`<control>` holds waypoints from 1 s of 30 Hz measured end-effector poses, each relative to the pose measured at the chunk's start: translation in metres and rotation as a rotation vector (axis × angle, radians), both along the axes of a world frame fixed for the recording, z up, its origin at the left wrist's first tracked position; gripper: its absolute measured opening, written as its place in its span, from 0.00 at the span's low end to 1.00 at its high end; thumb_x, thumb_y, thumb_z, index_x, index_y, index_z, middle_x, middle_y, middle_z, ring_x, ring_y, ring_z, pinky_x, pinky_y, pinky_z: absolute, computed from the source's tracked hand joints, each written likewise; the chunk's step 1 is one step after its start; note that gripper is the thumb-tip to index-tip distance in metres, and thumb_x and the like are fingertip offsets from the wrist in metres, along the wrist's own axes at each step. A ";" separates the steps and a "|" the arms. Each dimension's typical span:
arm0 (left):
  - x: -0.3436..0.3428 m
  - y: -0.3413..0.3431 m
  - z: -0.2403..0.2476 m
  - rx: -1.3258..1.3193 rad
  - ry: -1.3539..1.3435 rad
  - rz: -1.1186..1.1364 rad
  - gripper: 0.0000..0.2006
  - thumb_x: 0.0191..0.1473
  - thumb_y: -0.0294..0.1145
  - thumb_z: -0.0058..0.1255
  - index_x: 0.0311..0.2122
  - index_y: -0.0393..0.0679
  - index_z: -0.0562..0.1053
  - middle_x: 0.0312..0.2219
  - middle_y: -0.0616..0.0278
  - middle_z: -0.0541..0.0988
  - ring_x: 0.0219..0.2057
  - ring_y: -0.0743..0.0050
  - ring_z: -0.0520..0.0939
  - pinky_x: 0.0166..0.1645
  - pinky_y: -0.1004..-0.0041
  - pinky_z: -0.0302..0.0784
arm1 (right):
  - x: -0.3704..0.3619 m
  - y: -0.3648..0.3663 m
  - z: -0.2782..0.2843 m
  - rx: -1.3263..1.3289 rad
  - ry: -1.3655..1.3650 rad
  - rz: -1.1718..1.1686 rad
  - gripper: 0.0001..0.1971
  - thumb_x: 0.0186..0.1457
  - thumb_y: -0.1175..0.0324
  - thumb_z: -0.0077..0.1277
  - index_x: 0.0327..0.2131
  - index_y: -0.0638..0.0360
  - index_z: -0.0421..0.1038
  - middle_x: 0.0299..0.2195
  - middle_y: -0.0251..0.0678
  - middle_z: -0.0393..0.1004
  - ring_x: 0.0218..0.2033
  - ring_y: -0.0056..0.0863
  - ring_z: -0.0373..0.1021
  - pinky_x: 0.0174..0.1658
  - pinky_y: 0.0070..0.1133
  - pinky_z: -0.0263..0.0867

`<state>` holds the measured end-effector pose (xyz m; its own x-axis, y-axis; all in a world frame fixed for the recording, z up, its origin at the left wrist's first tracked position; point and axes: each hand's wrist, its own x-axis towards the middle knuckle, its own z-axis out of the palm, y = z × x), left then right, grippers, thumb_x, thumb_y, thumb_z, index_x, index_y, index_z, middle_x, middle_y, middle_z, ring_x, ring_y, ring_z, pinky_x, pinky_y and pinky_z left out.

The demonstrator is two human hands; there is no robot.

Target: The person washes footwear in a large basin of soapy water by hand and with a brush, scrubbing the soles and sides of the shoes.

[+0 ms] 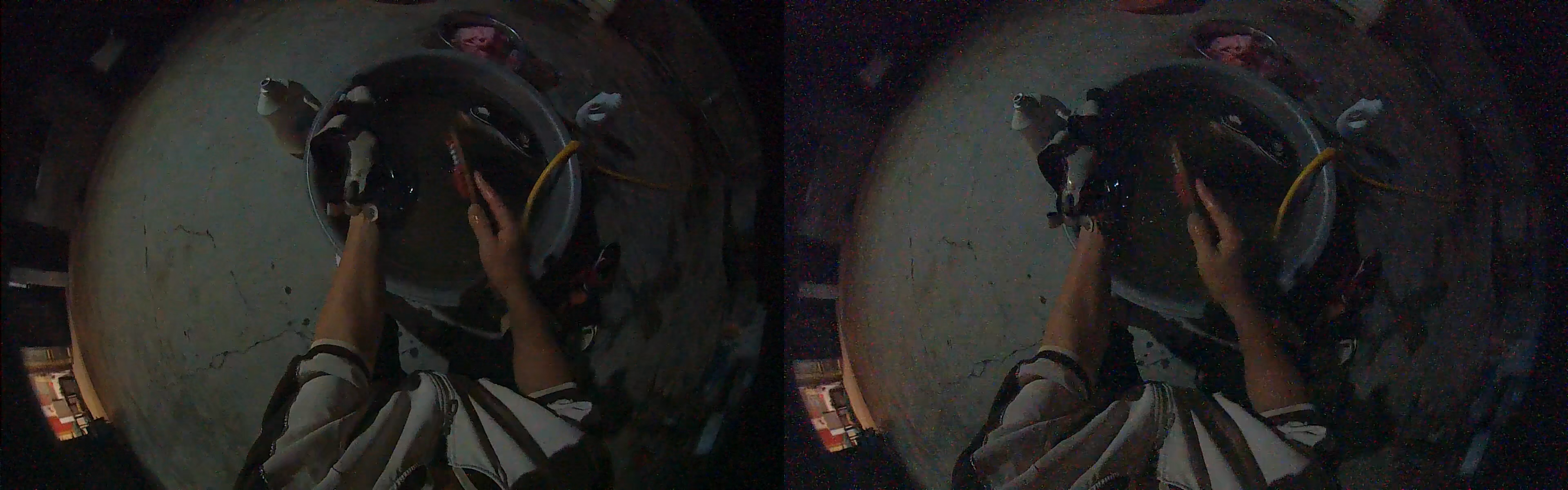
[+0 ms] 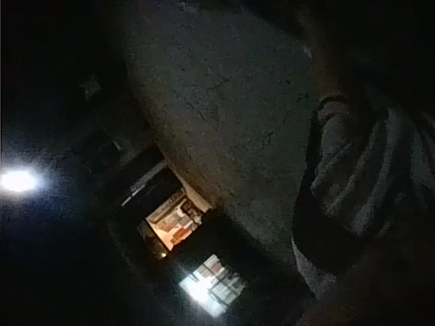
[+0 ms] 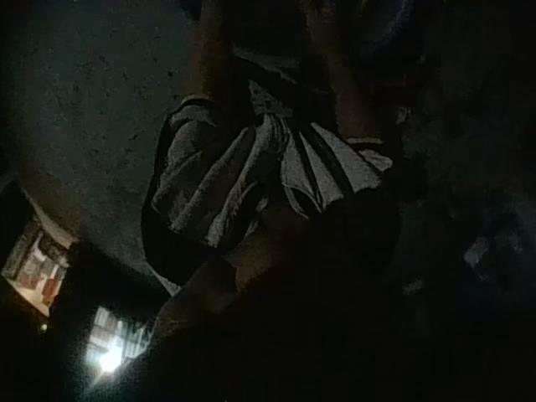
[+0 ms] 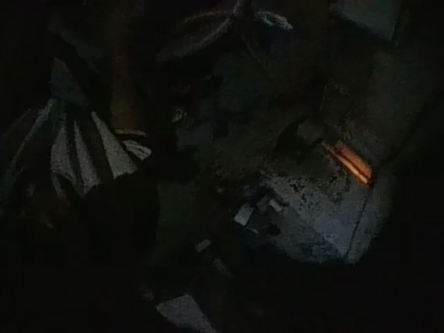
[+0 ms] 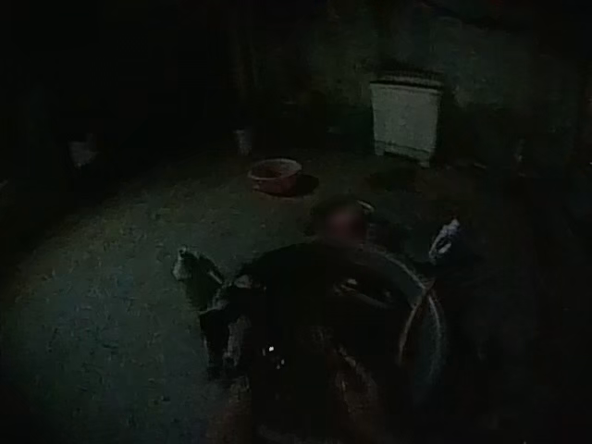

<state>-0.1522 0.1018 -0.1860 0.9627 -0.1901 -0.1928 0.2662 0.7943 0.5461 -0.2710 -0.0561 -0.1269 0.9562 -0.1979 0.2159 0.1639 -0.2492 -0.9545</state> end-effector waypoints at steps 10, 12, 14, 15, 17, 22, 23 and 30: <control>0.006 -0.010 0.024 -0.120 0.043 0.161 0.13 0.48 0.37 0.41 0.37 0.42 0.68 0.34 0.56 0.72 0.34 0.60 0.73 0.39 0.61 0.71 | -0.008 -0.006 0.009 0.080 0.100 0.013 0.20 0.50 0.70 0.41 0.49 0.59 0.57 0.47 0.40 0.60 0.48 0.28 0.57 0.48 0.21 0.53; -0.003 -0.010 0.025 0.018 -0.152 0.215 0.13 0.49 0.37 0.40 0.37 0.41 0.68 0.34 0.55 0.72 0.35 0.59 0.73 0.41 0.61 0.70 | -0.008 -0.003 0.014 -0.010 0.062 0.041 0.20 0.50 0.69 0.41 0.48 0.59 0.57 0.47 0.41 0.61 0.47 0.29 0.58 0.48 0.22 0.54; 0.004 -0.007 0.019 -0.021 -0.070 0.176 0.13 0.49 0.37 0.40 0.36 0.40 0.69 0.35 0.55 0.72 0.36 0.60 0.72 0.42 0.61 0.69 | -0.008 0.002 0.018 -0.151 0.019 0.084 0.20 0.50 0.69 0.42 0.48 0.59 0.58 0.46 0.42 0.62 0.47 0.30 0.59 0.48 0.22 0.54; 0.019 -0.001 0.015 -0.125 0.100 0.121 0.13 0.48 0.37 0.40 0.36 0.40 0.69 0.35 0.55 0.72 0.36 0.60 0.72 0.42 0.62 0.69 | -0.011 0.007 0.016 -0.143 0.040 0.098 0.19 0.50 0.69 0.42 0.48 0.59 0.58 0.46 0.42 0.62 0.46 0.31 0.60 0.47 0.22 0.55; 0.026 0.005 0.004 -0.210 0.187 0.008 0.13 0.48 0.37 0.41 0.36 0.41 0.69 0.35 0.56 0.72 0.36 0.60 0.72 0.42 0.63 0.69 | -0.014 0.015 0.011 -0.130 0.079 0.120 0.19 0.49 0.69 0.42 0.47 0.58 0.58 0.45 0.42 0.63 0.46 0.32 0.60 0.47 0.23 0.55; 0.019 -0.002 0.000 0.004 0.188 -0.133 0.15 0.45 0.40 0.44 0.37 0.42 0.69 0.32 0.58 0.73 0.34 0.64 0.73 0.41 0.65 0.69 | -0.007 0.003 -0.004 -0.133 -0.042 0.032 0.19 0.50 0.70 0.42 0.47 0.61 0.58 0.47 0.42 0.61 0.48 0.32 0.58 0.49 0.22 0.53; 0.018 -0.003 0.005 0.014 0.173 -0.187 0.15 0.45 0.40 0.44 0.37 0.43 0.69 0.32 0.58 0.73 0.34 0.64 0.73 0.41 0.65 0.69 | -0.007 0.002 -0.003 -0.118 -0.037 0.015 0.19 0.50 0.70 0.41 0.47 0.62 0.58 0.47 0.42 0.61 0.48 0.32 0.58 0.49 0.22 0.53; 0.007 -0.016 0.006 -0.011 0.233 -0.141 0.16 0.45 0.38 0.45 0.39 0.43 0.67 0.34 0.58 0.72 0.36 0.63 0.72 0.41 0.63 0.68 | 0.008 -0.008 -0.014 0.129 0.231 -0.039 0.19 0.52 0.68 0.39 0.48 0.62 0.57 0.42 0.41 0.62 0.40 0.28 0.59 0.42 0.21 0.53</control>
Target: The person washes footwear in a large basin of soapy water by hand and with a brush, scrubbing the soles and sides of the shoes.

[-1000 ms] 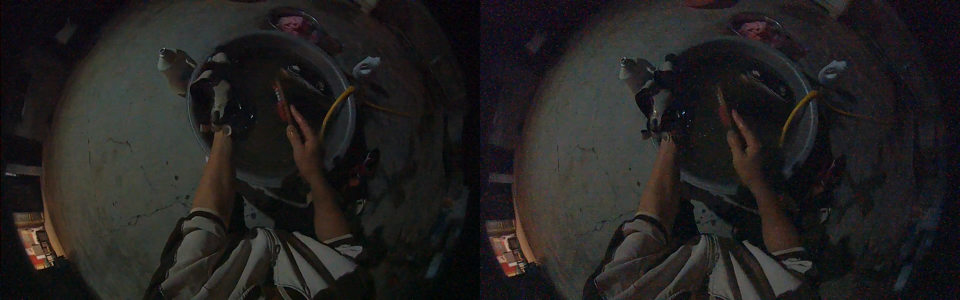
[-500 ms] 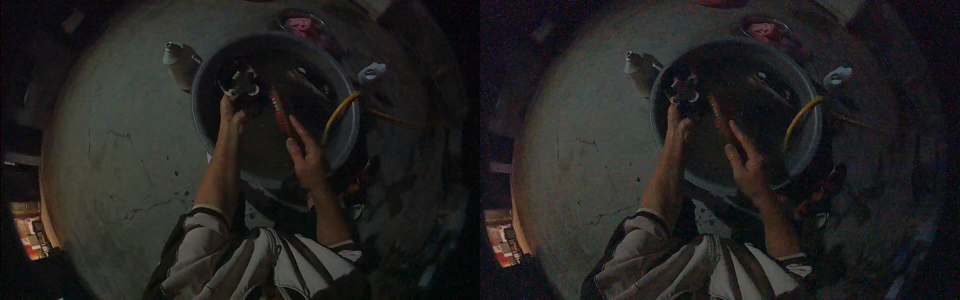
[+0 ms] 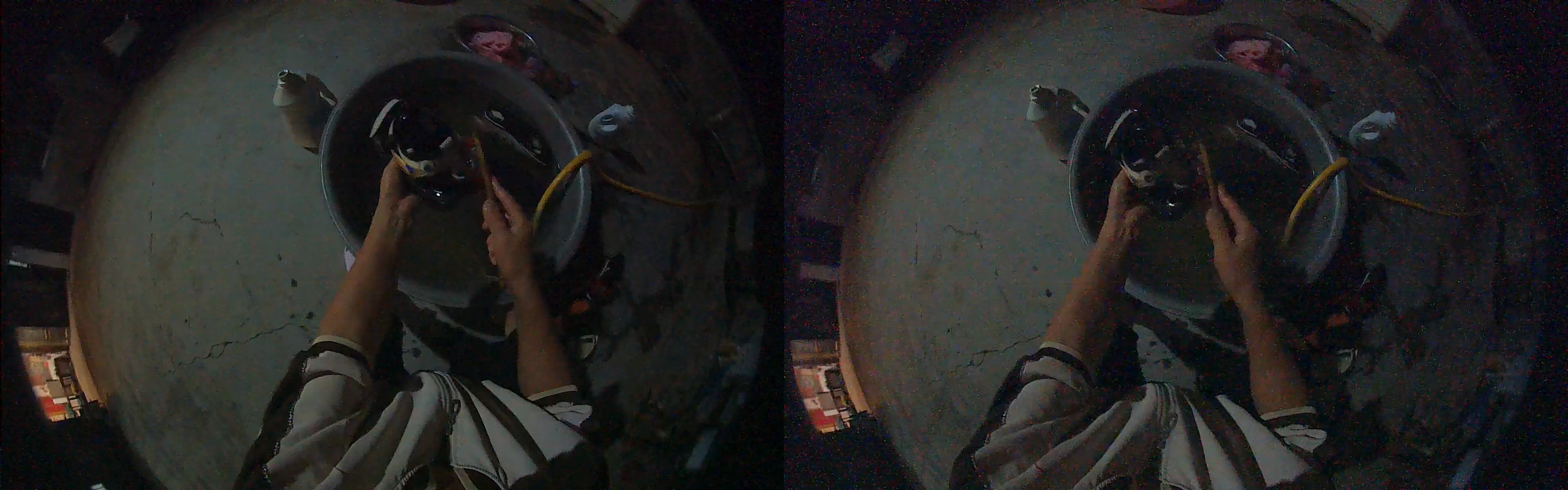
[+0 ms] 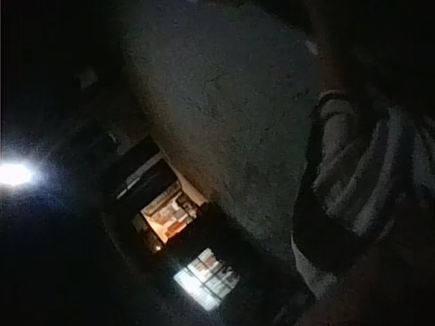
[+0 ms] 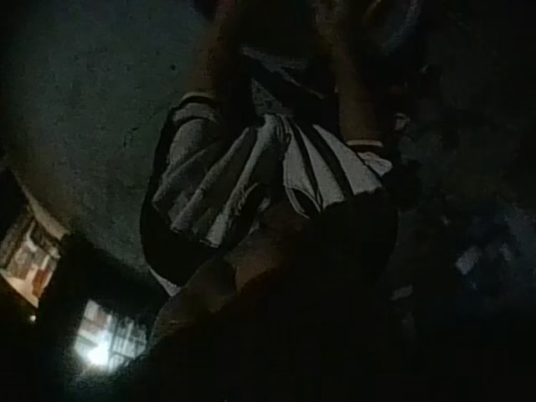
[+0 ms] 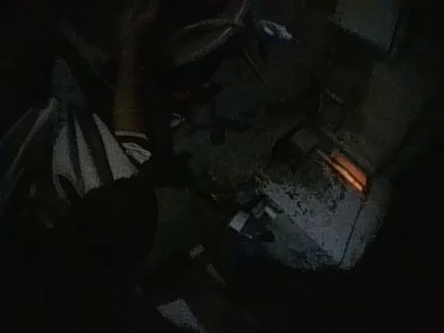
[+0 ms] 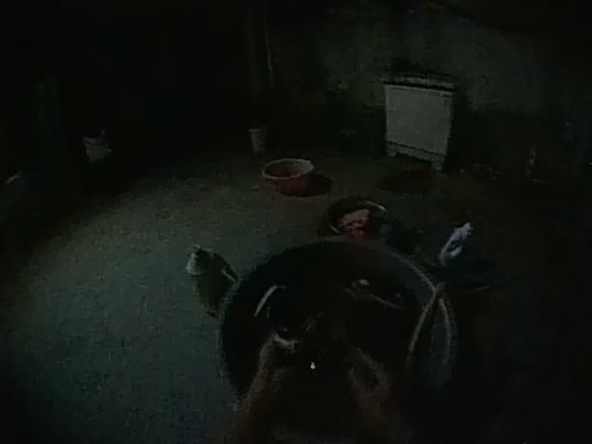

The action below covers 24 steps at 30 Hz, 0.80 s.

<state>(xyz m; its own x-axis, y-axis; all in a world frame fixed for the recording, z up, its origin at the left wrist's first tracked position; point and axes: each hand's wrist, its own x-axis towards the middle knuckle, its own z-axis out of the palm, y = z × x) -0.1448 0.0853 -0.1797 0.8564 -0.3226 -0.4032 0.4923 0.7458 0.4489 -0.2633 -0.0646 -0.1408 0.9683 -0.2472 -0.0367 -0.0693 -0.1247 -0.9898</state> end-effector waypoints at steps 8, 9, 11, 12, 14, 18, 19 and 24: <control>0.001 0.000 0.001 -0.122 -0.142 0.203 0.12 0.46 0.34 0.44 0.37 0.43 0.69 0.31 0.56 0.73 0.30 0.62 0.75 0.36 0.62 0.73 | 0.067 -0.017 -0.093 -0.432 0.379 -0.076 0.21 0.48 0.67 0.41 0.48 0.60 0.57 0.30 0.37 0.66 0.25 0.26 0.61 0.27 0.23 0.58; 0.004 -0.008 0.005 -0.229 -0.052 0.193 0.13 0.47 0.34 0.43 0.38 0.42 0.69 0.32 0.56 0.73 0.31 0.62 0.74 0.36 0.62 0.72 | 0.070 -0.034 -0.115 -0.473 0.442 -0.072 0.21 0.47 0.67 0.42 0.48 0.60 0.57 0.29 0.37 0.66 0.24 0.26 0.61 0.26 0.22 0.58; 0.007 0.006 0.015 -0.386 0.115 0.225 0.14 0.48 0.35 0.42 0.39 0.42 0.68 0.34 0.56 0.72 0.33 0.60 0.74 0.36 0.60 0.72 | 0.074 -0.039 -0.169 -0.455 0.601 0.051 0.22 0.47 0.68 0.42 0.48 0.60 0.57 0.28 0.36 0.66 0.22 0.26 0.61 0.24 0.22 0.57; 0.015 0.020 -0.002 -0.277 0.155 0.333 0.14 0.52 0.33 0.35 0.41 0.39 0.66 0.38 0.55 0.70 0.37 0.60 0.72 0.39 0.67 0.73 | 0.073 -0.037 -0.191 -0.435 0.682 0.124 0.22 0.47 0.68 0.42 0.48 0.60 0.57 0.27 0.36 0.66 0.21 0.25 0.61 0.23 0.22 0.57; 0.015 0.017 -0.003 -0.062 0.193 0.310 0.14 0.51 0.34 0.36 0.42 0.42 0.66 0.41 0.58 0.69 0.39 0.60 0.70 0.37 0.65 0.69 | 0.061 -0.054 -0.238 -0.390 0.854 0.213 0.22 0.46 0.69 0.43 0.48 0.60 0.57 0.26 0.36 0.66 0.19 0.25 0.60 0.21 0.22 0.57; 0.000 0.027 -0.019 0.435 -0.235 0.262 0.20 0.41 0.31 0.46 0.42 0.36 0.64 0.35 0.57 0.71 0.35 0.63 0.71 0.36 0.72 0.67 | 0.046 -0.064 -0.286 -0.228 1.025 0.312 0.23 0.45 0.69 0.43 0.48 0.60 0.56 0.23 0.34 0.66 0.16 0.24 0.60 0.17 0.21 0.56; -0.002 0.028 -0.018 0.491 -0.294 0.248 0.22 0.38 0.30 0.48 0.42 0.34 0.63 0.33 0.56 0.71 0.34 0.64 0.72 0.36 0.73 0.67 | 0.043 -0.064 -0.288 -0.172 1.034 0.315 0.23 0.45 0.70 0.43 0.48 0.60 0.56 0.23 0.34 0.66 0.15 0.24 0.59 0.16 0.21 0.56; -0.002 0.041 0.005 0.749 -0.158 0.110 0.25 0.33 0.25 0.48 0.43 0.33 0.61 0.34 0.55 0.70 0.35 0.64 0.71 0.39 0.73 0.65 | 0.053 -0.018 -0.183 0.121 0.632 0.099 0.24 0.46 0.70 0.43 0.49 0.62 0.53 0.23 0.32 0.65 0.14 0.21 0.59 0.14 0.19 0.56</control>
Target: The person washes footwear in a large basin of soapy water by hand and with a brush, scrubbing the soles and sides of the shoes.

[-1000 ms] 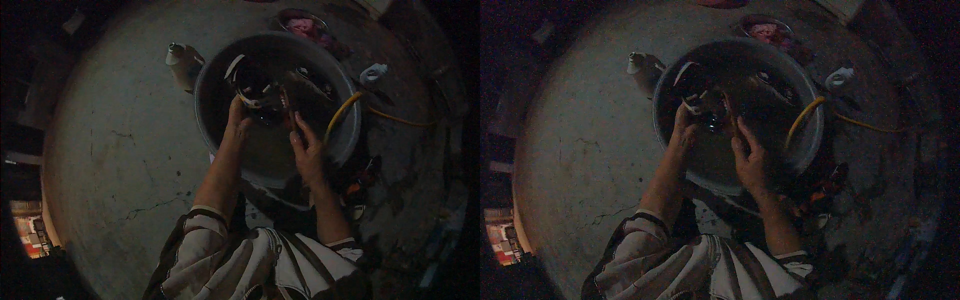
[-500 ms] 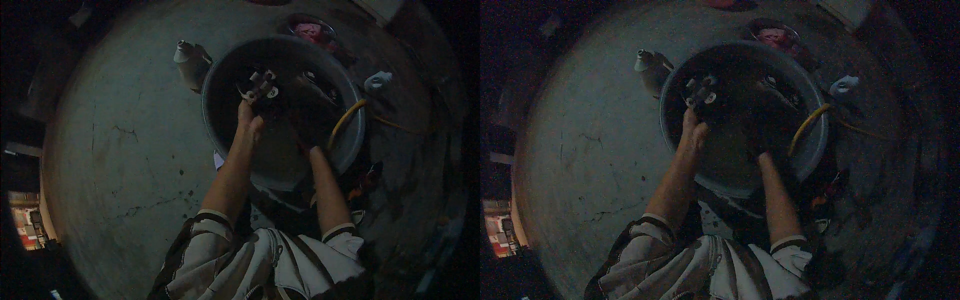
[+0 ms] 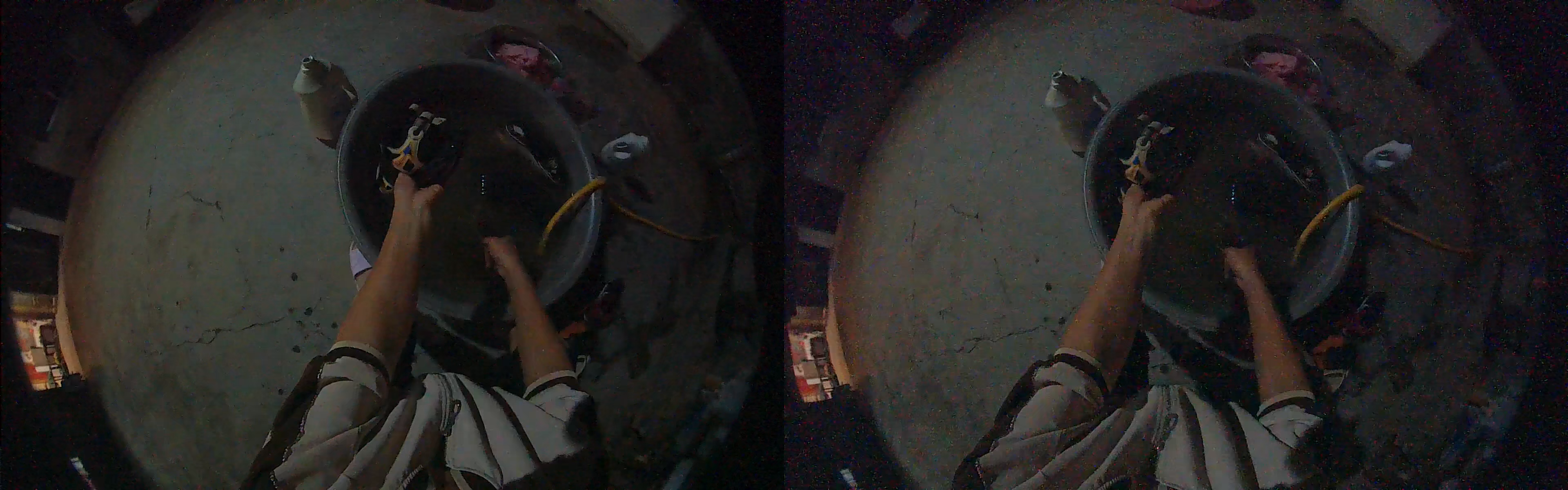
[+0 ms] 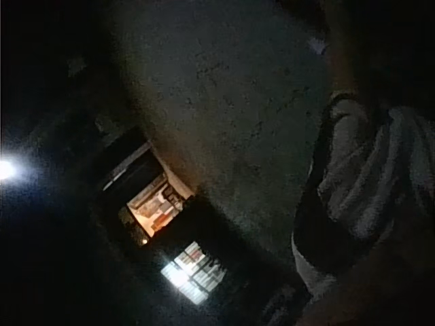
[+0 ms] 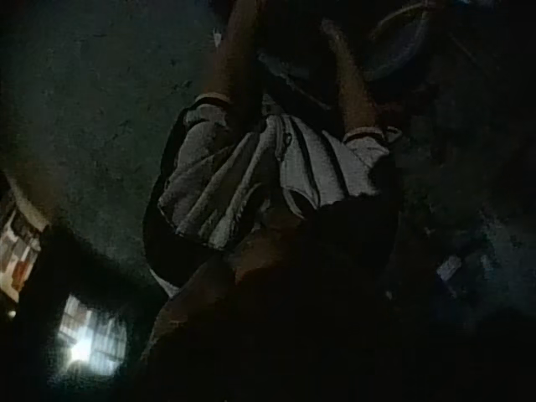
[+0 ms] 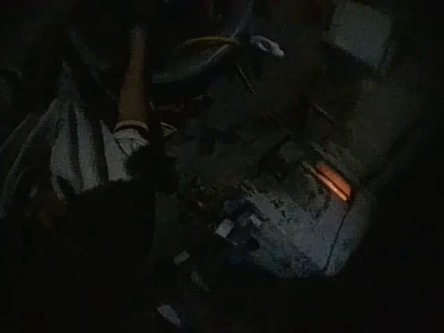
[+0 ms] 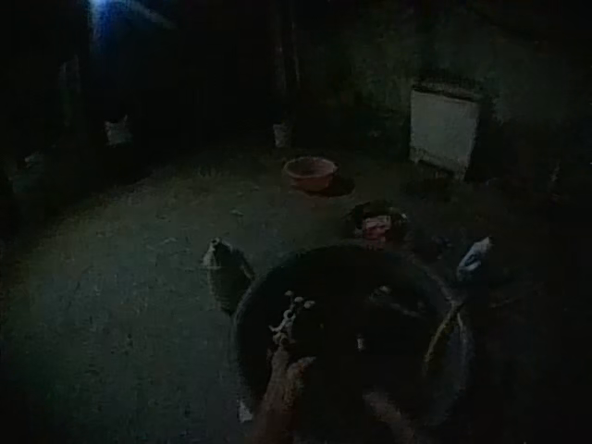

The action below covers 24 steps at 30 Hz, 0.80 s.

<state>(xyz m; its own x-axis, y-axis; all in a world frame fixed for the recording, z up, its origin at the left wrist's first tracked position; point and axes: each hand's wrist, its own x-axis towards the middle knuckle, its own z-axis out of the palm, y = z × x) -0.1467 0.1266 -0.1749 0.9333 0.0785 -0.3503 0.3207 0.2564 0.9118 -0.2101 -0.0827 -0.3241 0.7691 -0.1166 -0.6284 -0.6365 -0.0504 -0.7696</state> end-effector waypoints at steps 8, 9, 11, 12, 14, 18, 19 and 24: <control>0.008 -0.007 -0.039 -0.173 -0.269 -0.061 0.18 0.42 0.22 0.40 0.42 0.42 0.61 0.35 0.57 0.67 0.30 0.69 0.70 0.33 0.73 0.69 | -0.039 0.073 0.203 -0.289 -0.674 -0.010 0.25 0.49 0.68 0.41 0.52 0.59 0.49 0.40 0.38 0.61 0.31 0.26 0.59 0.34 0.20 0.57; 0.010 -0.005 -0.034 -0.142 -0.250 -0.082 0.18 0.41 0.22 0.41 0.42 0.42 0.62 0.35 0.56 0.67 0.31 0.68 0.70 0.33 0.73 0.69 | -0.044 0.084 0.207 -0.328 -0.733 0.028 0.25 0.50 0.68 0.40 0.52 0.60 0.49 0.45 0.42 0.58 0.41 0.31 0.57 0.42 0.24 0.53; 0.015 -0.005 -0.021 -0.342 -0.164 -0.110 0.19 0.39 0.23 0.44 0.41 0.41 0.62 0.35 0.56 0.68 0.33 0.67 0.71 0.37 0.71 0.69 | -0.052 0.101 0.205 -0.443 -0.783 0.111 0.24 0.50 0.69 0.39 0.52 0.61 0.49 0.47 0.46 0.57 0.46 0.37 0.57 0.48 0.27 0.52; 0.017 -0.005 -0.035 -0.199 -0.348 -0.136 0.19 0.39 0.24 0.44 0.41 0.40 0.62 0.35 0.56 0.68 0.33 0.67 0.71 0.38 0.71 0.69 | -0.055 0.108 0.204 -0.518 -0.775 0.154 0.24 0.49 0.70 0.39 0.52 0.60 0.49 0.43 0.47 0.59 0.42 0.37 0.58 0.45 0.27 0.54; 0.019 -0.005 -0.041 -0.234 -0.342 -0.130 0.20 0.39 0.24 0.45 0.42 0.39 0.61 0.36 0.57 0.68 0.33 0.67 0.71 0.38 0.72 0.68 | -0.052 0.118 0.193 -0.626 -0.790 0.190 0.25 0.49 0.72 0.38 0.52 0.59 0.49 0.40 0.51 0.60 0.39 0.41 0.60 0.43 0.28 0.56; 0.023 -0.004 -0.058 -0.486 -0.232 -0.169 0.23 0.38 0.22 0.47 0.44 0.38 0.60 0.39 0.58 0.68 0.33 0.67 0.72 0.37 0.73 0.68 | -0.055 0.123 0.180 -0.661 -0.743 0.165 0.26 0.49 0.72 0.39 0.53 0.57 0.47 0.41 0.52 0.59 0.39 0.42 0.60 0.43 0.28 0.57; 0.023 -0.001 -0.067 -0.433 -0.370 -0.218 0.23 0.38 0.22 0.47 0.44 0.39 0.60 0.38 0.58 0.68 0.33 0.68 0.72 0.37 0.74 0.68 | -0.053 0.123 0.172 -0.671 -0.789 0.166 0.26 0.49 0.72 0.39 0.53 0.57 0.47 0.41 0.52 0.59 0.39 0.43 0.60 0.43 0.29 0.57; 0.019 -0.012 -0.067 -0.310 -0.306 -0.189 0.22 0.38 0.23 0.49 0.43 0.37 0.60 0.32 0.58 0.71 0.30 0.70 0.73 0.33 0.75 0.70 | -0.044 0.107 0.168 -0.654 -0.734 0.157 0.26 0.49 0.71 0.39 0.53 0.56 0.47 0.45 0.52 0.57 0.43 0.43 0.59 0.46 0.29 0.55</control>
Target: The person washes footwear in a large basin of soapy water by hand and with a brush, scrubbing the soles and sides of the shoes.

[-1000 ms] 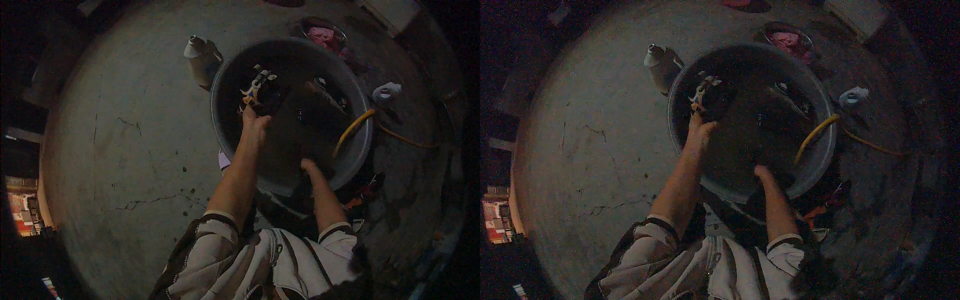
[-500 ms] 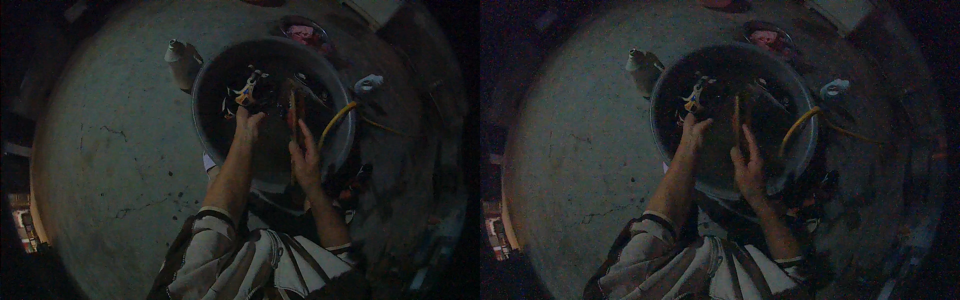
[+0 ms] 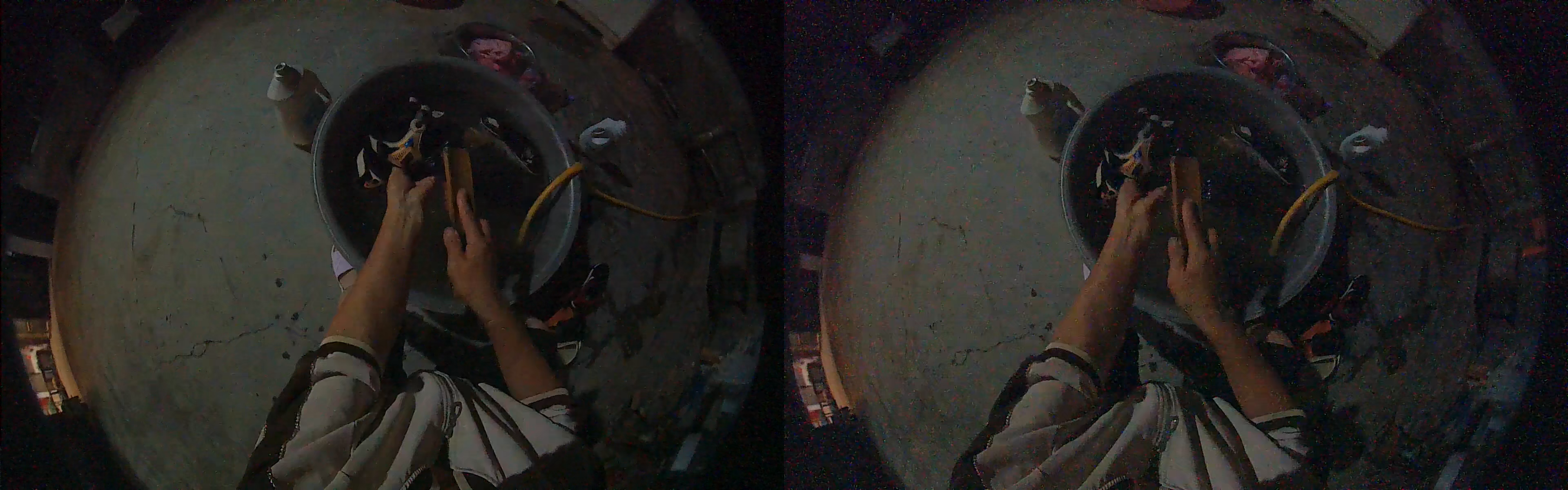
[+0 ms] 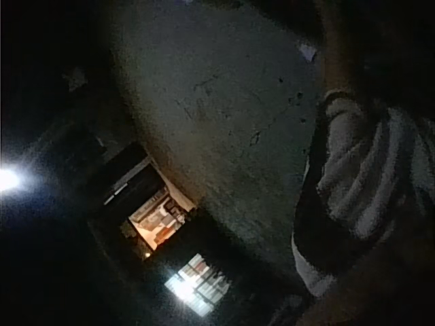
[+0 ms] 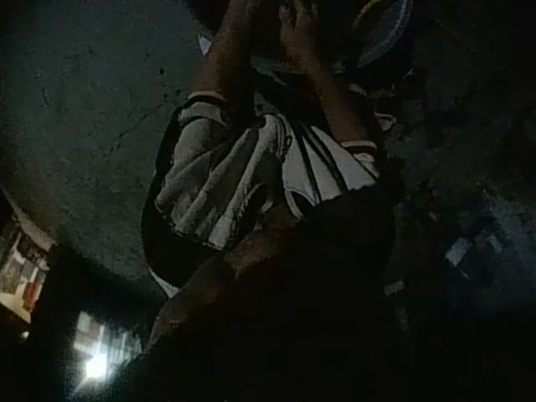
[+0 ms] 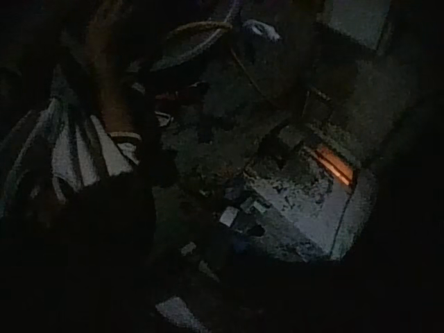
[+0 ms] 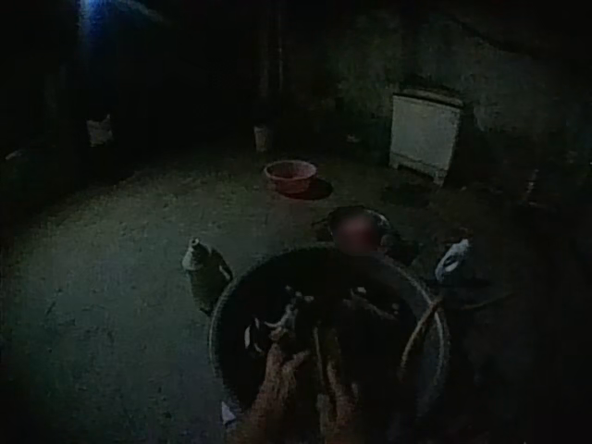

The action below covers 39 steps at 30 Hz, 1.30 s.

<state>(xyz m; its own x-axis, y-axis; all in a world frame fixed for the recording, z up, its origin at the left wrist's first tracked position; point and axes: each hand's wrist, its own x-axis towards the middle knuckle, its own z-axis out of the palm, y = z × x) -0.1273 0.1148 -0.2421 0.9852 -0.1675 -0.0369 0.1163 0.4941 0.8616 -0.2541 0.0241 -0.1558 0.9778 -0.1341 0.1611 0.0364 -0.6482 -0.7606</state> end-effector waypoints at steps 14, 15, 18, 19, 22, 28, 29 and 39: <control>-0.004 -0.026 0.019 -0.445 0.613 -0.097 0.12 0.50 0.35 0.37 0.40 0.44 0.63 0.30 0.60 0.68 0.21 0.71 0.67 0.18 0.81 0.63 | 0.073 -0.070 0.022 0.257 0.213 0.013 0.24 0.51 0.67 0.37 0.53 0.55 0.49 0.30 0.32 0.64 0.22 0.19 0.63 0.25 0.14 0.61; -0.003 -0.028 0.021 -0.475 0.648 -0.098 0.11 0.51 0.31 0.36 0.41 0.44 0.62 0.31 0.59 0.67 0.22 0.69 0.66 0.19 0.78 0.64 | 0.075 -0.072 0.029 0.354 0.267 0.014 0.24 0.51 0.66 0.37 0.53 0.53 0.50 0.27 0.30 0.62 0.19 0.16 0.59 0.21 0.12 0.58; 0.005 -0.035 0.015 -0.430 0.844 0.014 0.18 0.48 0.45 0.40 0.41 0.45 0.62 0.33 0.62 0.67 0.21 0.75 0.62 0.18 0.81 0.59 | 0.073 -0.075 0.051 0.565 0.351 0.004 0.23 0.51 0.65 0.37 0.53 0.49 0.51 0.20 0.25 0.56 0.13 0.11 0.51 0.14 0.09 0.51; 0.010 -0.036 0.015 -0.474 1.003 0.053 0.18 0.48 0.45 0.40 0.41 0.45 0.62 0.33 0.62 0.67 0.21 0.75 0.61 0.18 0.80 0.59 | 0.065 -0.075 0.054 0.576 0.329 -0.022 0.23 0.51 0.65 0.37 0.53 0.48 0.51 0.20 0.25 0.56 0.13 0.10 0.51 0.14 0.09 0.50; 0.020 -0.029 -0.001 -0.685 0.668 -0.108 0.17 0.48 0.43 0.39 0.40 0.44 0.63 0.33 0.61 0.68 0.23 0.73 0.65 0.18 0.80 0.60 | 0.036 -0.062 0.064 0.592 0.241 -0.039 0.22 0.51 0.67 0.37 0.52 0.51 0.52 0.26 0.29 0.59 0.20 0.15 0.55 0.22 0.12 0.53; -0.009 -0.023 0.030 -0.331 0.346 -0.005 0.14 0.50 0.36 0.34 0.39 0.40 0.65 0.33 0.59 0.71 0.27 0.71 0.72 0.17 0.84 0.61 | -0.026 -0.055 0.048 0.276 -0.038 0.082 0.23 0.51 0.70 0.35 0.52 0.63 0.49 0.49 0.44 0.55 0.48 0.30 0.55 0.50 0.21 0.50; -0.012 -0.018 0.041 -0.307 0.344 0.028 0.13 0.50 0.35 0.35 0.39 0.41 0.65 0.33 0.60 0.70 0.26 0.72 0.71 0.18 0.84 0.61 | -0.027 -0.049 0.044 0.268 -0.009 0.099 0.23 0.51 0.71 0.34 0.52 0.63 0.49 0.51 0.43 0.51 0.52 0.30 0.50 0.52 0.21 0.46; -0.008 -0.018 0.073 -0.275 0.584 -0.069 0.12 0.49 0.36 0.38 0.37 0.44 0.66 0.32 0.63 0.71 0.29 0.73 0.71 0.22 0.78 0.65 | 0.050 -0.080 0.011 0.360 0.525 -0.173 0.16 0.51 0.65 0.35 0.39 0.65 0.63 0.31 0.37 0.68 0.27 0.26 0.65 0.30 0.21 0.63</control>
<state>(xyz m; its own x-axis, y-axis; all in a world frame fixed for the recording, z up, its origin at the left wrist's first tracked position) -0.1354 0.0967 -0.1686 0.8026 -0.3095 -0.5099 0.5667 0.6625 0.4899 -0.2045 -0.0557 -0.1452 0.8740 -0.2524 -0.4153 -0.4799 -0.3130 -0.8196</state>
